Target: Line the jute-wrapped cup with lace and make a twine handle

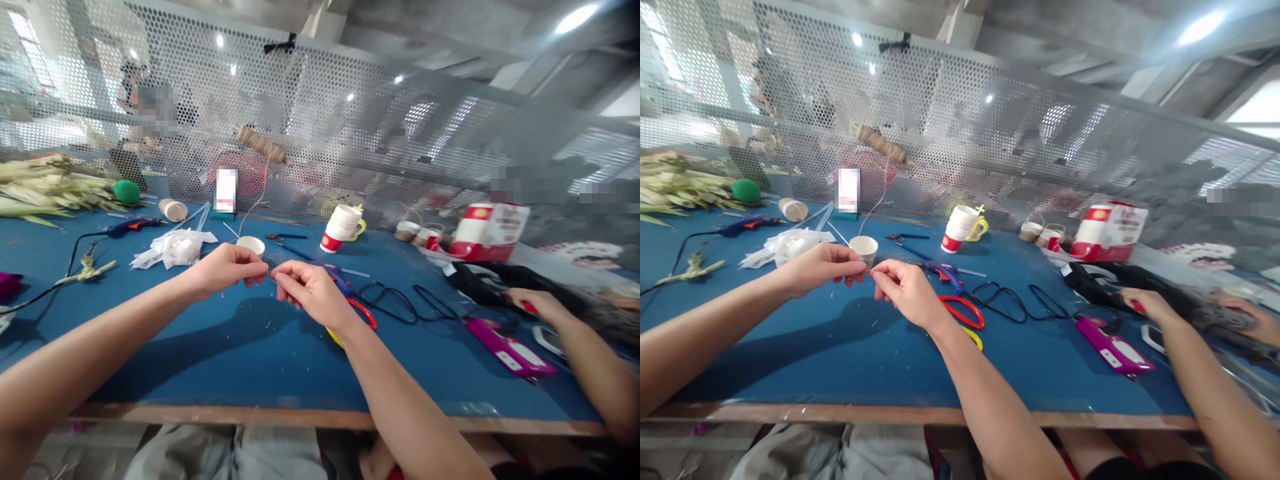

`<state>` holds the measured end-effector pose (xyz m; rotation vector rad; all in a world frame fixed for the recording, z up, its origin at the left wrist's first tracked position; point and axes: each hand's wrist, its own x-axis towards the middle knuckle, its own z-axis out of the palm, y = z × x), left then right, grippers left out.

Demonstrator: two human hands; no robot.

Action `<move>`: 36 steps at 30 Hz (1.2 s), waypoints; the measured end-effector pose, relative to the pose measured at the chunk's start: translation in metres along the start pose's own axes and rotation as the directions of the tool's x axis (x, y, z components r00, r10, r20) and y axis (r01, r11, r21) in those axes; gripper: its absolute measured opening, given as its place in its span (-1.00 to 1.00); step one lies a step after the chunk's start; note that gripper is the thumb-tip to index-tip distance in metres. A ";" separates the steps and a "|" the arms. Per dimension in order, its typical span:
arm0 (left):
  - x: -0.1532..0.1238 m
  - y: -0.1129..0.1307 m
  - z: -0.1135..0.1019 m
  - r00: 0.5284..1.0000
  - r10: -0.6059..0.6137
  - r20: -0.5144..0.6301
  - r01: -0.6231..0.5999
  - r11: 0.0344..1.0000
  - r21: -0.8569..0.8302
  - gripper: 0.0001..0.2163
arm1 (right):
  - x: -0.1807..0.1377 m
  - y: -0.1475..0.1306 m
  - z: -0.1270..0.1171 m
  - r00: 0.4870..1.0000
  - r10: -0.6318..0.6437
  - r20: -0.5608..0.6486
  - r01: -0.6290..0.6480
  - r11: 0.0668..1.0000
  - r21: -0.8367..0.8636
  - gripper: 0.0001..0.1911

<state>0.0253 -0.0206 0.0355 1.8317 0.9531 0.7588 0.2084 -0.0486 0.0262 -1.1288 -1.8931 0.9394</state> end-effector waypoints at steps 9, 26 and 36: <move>0.004 -0.009 0.010 0.988 0.020 -0.153 -0.001 0.992 0.123 -0.77 | -0.002 0.000 0.008 0.994 -0.088 -0.068 0.073 0.978 -0.194 -0.82; 0.000 -0.014 0.012 0.780 0.626 0.025 -0.358 0.413 0.838 -0.79 | 0.002 0.002 0.004 1.000 0.021 -0.013 -0.021 0.998 -0.065 -0.82; 0.000 0.001 -0.019 0.929 0.026 0.369 -0.085 0.986 0.146 -0.89 | -0.011 -0.009 0.010 0.946 -0.297 0.126 0.323 0.871 -0.370 -0.82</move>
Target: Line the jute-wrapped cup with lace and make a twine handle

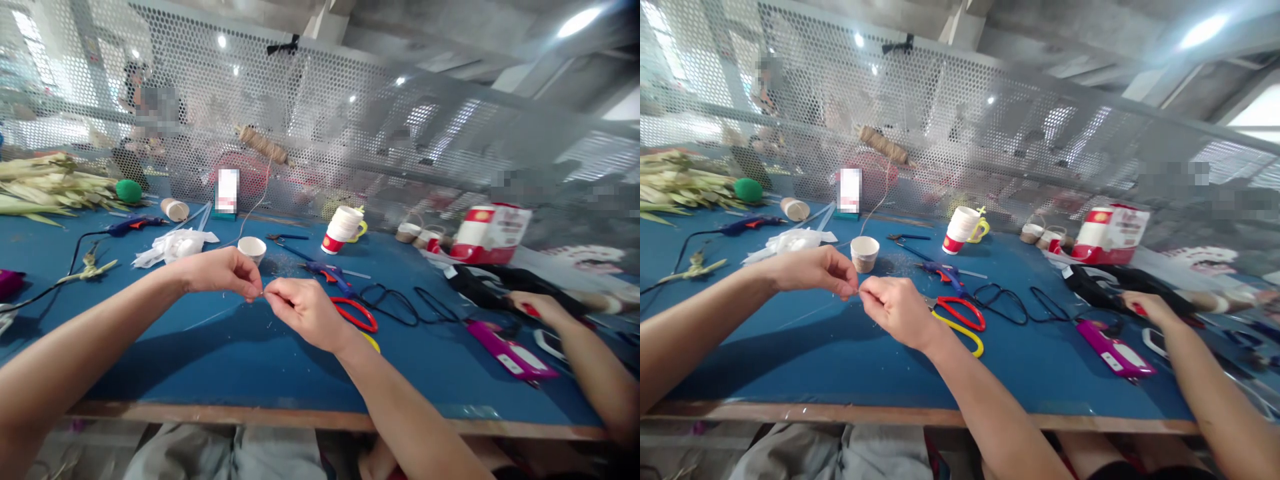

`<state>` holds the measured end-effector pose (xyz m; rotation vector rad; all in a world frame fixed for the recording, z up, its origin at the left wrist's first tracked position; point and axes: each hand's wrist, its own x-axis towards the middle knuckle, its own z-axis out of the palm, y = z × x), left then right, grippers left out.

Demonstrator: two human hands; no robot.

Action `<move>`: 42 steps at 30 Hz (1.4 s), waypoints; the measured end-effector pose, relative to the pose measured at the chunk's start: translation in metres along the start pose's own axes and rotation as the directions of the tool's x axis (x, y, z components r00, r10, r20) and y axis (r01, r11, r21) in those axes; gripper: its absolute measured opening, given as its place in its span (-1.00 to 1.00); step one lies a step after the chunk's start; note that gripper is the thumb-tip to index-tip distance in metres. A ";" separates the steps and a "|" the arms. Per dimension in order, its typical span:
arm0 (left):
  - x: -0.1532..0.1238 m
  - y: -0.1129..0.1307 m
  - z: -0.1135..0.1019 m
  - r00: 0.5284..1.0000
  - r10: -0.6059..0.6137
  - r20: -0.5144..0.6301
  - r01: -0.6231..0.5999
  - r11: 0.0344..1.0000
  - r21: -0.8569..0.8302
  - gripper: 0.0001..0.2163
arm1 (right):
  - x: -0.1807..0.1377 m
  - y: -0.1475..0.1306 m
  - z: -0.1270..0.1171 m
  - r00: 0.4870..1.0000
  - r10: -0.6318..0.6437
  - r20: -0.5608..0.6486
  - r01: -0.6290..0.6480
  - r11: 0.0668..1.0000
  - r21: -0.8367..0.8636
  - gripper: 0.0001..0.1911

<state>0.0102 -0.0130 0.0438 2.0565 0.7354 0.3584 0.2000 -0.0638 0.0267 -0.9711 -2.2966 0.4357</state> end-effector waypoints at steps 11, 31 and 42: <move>0.002 0.000 0.002 0.763 0.626 -0.161 -0.304 0.568 0.765 -0.83 | 0.008 0.023 -0.007 0.927 0.301 0.226 -0.346 0.445 0.826 -0.87; 0.005 0.002 0.011 0.984 -0.167 -0.056 0.123 0.879 -0.461 -0.76 | -0.001 -0.001 -0.006 0.991 0.126 -0.047 -0.116 0.978 0.174 -0.82; -0.012 0.015 -0.009 0.820 0.409 -0.401 -0.073 0.769 0.635 -0.81 | 0.009 0.024 -0.009 0.915 0.353 0.194 -0.361 0.507 0.782 -0.88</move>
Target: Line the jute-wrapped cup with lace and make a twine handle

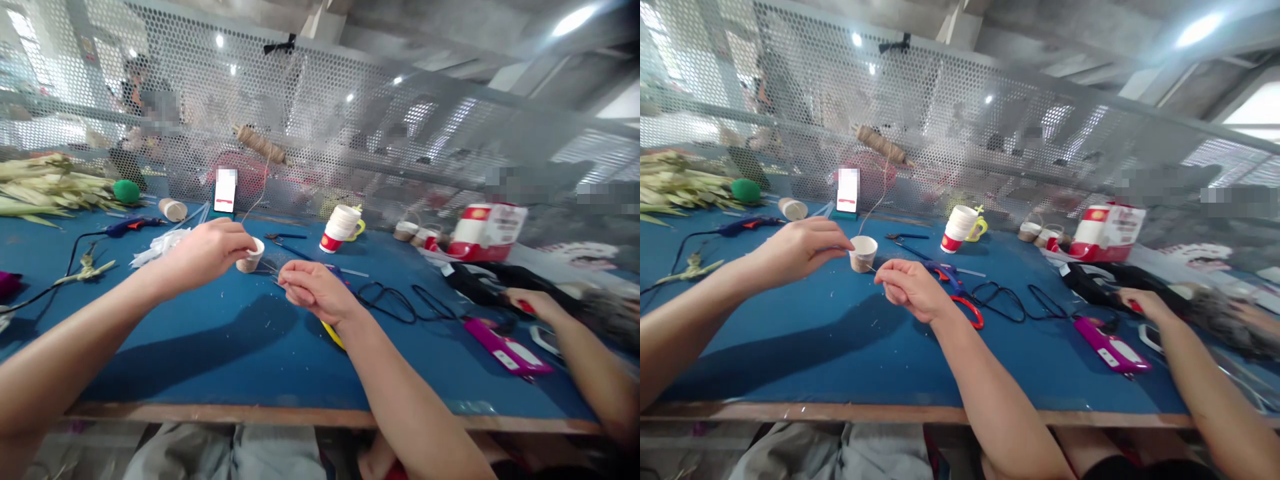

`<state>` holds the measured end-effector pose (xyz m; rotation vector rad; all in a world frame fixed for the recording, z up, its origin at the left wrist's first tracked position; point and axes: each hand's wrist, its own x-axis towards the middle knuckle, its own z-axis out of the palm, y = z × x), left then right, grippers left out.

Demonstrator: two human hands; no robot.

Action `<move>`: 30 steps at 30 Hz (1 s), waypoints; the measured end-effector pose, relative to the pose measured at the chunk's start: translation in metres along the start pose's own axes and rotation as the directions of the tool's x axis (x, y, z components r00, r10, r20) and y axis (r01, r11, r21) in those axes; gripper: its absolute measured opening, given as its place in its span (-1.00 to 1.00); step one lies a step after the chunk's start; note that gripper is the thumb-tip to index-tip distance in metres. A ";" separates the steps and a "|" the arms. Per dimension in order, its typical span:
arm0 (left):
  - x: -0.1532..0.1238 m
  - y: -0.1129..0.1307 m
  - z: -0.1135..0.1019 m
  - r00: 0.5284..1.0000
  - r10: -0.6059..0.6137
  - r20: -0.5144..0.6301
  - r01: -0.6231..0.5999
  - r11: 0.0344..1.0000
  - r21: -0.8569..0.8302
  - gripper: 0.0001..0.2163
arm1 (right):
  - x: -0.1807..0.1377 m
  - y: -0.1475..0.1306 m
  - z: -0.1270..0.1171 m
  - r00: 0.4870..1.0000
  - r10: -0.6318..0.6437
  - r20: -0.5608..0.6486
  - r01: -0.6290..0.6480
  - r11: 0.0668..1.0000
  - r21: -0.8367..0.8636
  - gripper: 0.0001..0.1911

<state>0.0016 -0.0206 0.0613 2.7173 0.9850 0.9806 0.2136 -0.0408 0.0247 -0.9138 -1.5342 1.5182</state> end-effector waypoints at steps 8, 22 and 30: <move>0.001 0.000 0.007 0.953 0.298 0.061 -0.276 0.932 -0.235 -0.86 | -0.003 -0.004 -0.001 0.961 0.132 0.242 -0.195 0.946 0.259 -0.90; -0.002 0.007 0.030 0.804 -0.262 0.533 0.578 0.550 -0.602 -0.74 | -0.016 -0.012 0.015 0.995 -0.095 -0.004 0.088 0.938 -0.335 -0.91; 0.002 -0.002 0.000 0.960 0.251 -0.122 -0.240 0.966 0.102 -0.79 | 0.002 -0.004 -0.006 0.992 0.065 0.112 -0.092 0.963 0.254 -0.88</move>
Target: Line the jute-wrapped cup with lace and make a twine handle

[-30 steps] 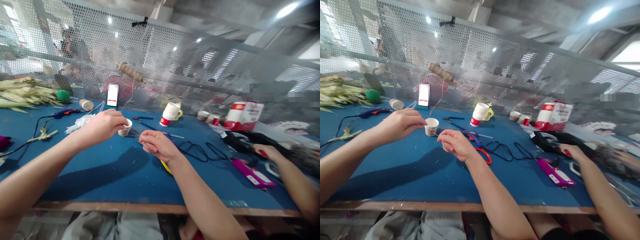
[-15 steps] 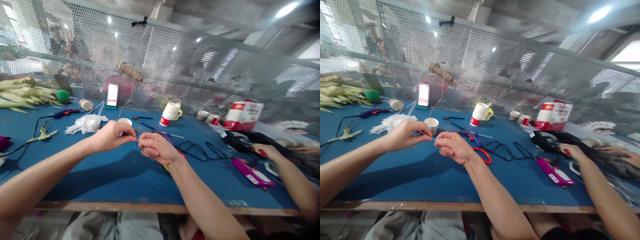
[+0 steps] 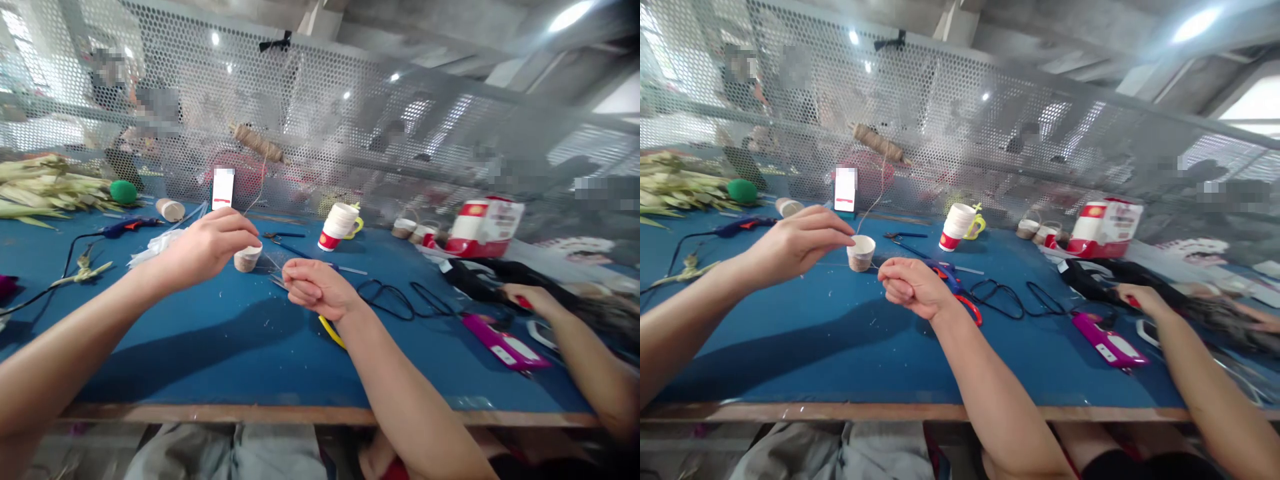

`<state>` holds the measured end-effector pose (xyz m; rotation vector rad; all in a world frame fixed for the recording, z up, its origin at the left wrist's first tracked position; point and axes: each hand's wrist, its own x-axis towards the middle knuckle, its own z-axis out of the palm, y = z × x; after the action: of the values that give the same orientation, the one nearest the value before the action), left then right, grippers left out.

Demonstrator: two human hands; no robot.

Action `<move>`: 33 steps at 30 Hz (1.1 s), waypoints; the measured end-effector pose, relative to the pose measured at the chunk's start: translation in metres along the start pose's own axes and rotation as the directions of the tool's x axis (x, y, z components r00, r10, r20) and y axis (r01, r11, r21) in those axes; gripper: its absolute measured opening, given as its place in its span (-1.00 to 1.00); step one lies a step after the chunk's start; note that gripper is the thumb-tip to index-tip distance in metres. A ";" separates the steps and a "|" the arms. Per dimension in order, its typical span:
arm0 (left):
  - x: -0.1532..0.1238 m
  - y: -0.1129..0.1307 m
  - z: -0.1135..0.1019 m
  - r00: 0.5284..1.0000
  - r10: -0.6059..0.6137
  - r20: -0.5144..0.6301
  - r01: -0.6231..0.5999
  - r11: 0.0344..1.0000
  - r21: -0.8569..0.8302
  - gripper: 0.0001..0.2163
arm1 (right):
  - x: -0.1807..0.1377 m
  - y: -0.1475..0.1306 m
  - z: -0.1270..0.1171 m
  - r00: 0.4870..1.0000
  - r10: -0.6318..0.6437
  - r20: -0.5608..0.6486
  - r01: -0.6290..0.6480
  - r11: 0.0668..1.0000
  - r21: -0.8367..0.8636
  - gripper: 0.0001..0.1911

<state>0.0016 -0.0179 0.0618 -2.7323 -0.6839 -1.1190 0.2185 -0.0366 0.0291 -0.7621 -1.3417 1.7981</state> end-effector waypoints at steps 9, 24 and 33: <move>-0.004 0.005 0.013 0.959 0.283 0.002 -0.283 0.959 0.017 -0.85 | -0.006 -0.001 0.003 0.972 0.124 0.202 -0.148 0.983 0.108 -0.86; -0.006 0.018 0.033 0.619 -0.469 0.630 0.758 0.149 -0.635 -0.81 | -0.016 -0.003 0.014 0.985 -0.170 -0.027 0.130 0.839 -0.529 -0.88; -0.012 0.023 0.049 0.873 -0.468 -0.140 0.384 0.834 -0.397 -0.86 | 0.006 0.015 0.017 0.959 -0.108 -0.263 0.120 0.992 0.029 -0.70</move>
<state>0.0359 -0.0297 0.0193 -2.7231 -1.2080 -1.7927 0.1982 -0.0426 0.0186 -0.8479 -1.1443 1.5706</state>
